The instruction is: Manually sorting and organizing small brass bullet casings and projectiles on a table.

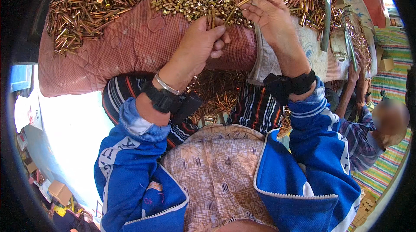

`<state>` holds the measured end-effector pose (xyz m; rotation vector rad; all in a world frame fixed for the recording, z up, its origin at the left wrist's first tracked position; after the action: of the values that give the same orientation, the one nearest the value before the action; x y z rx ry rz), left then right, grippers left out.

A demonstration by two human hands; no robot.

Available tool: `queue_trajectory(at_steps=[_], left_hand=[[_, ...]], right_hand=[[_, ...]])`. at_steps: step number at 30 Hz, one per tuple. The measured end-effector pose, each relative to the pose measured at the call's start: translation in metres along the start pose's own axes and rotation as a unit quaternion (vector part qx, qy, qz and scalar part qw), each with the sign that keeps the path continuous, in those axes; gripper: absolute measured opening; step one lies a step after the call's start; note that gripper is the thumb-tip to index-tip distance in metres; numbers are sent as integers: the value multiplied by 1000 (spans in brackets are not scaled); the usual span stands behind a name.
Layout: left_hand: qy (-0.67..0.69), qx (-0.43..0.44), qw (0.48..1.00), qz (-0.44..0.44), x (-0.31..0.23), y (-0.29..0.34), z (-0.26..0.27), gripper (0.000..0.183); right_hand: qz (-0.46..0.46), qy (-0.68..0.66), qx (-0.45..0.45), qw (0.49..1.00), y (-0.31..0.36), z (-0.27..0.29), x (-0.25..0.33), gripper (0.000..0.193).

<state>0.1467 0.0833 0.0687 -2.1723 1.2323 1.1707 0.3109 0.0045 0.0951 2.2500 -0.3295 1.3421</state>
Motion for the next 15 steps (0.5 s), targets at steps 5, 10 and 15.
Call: queue_trajectory(at_steps=[5, 10, 15], left_hand=[[-12, -12, 1000, 9, 0, 1, -2, 8], [-35, 1, 999, 30, -1, 0, -1, 9], [-64, 22, 997, 21, 3, 1, -2, 11]], right_hand=[[-33, -41, -53, 997, 2, -4, -5, 5], [-27, -29, -31, 999, 6, -4, -3, 5], [-36, 11, -43, 998, 12, -12, -10, 5]])
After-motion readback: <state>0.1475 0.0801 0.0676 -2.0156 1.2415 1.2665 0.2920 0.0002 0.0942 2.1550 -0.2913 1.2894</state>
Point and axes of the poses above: each hand's wrist, its own y-axis away from the middle knuckle, its own z-axis out of the back of the hand, x = y × z, the point moved 1 cm from there along -y, towards the middle knuckle, and after that the axes turned 15 degrees about -z, right-handed, at the moved point
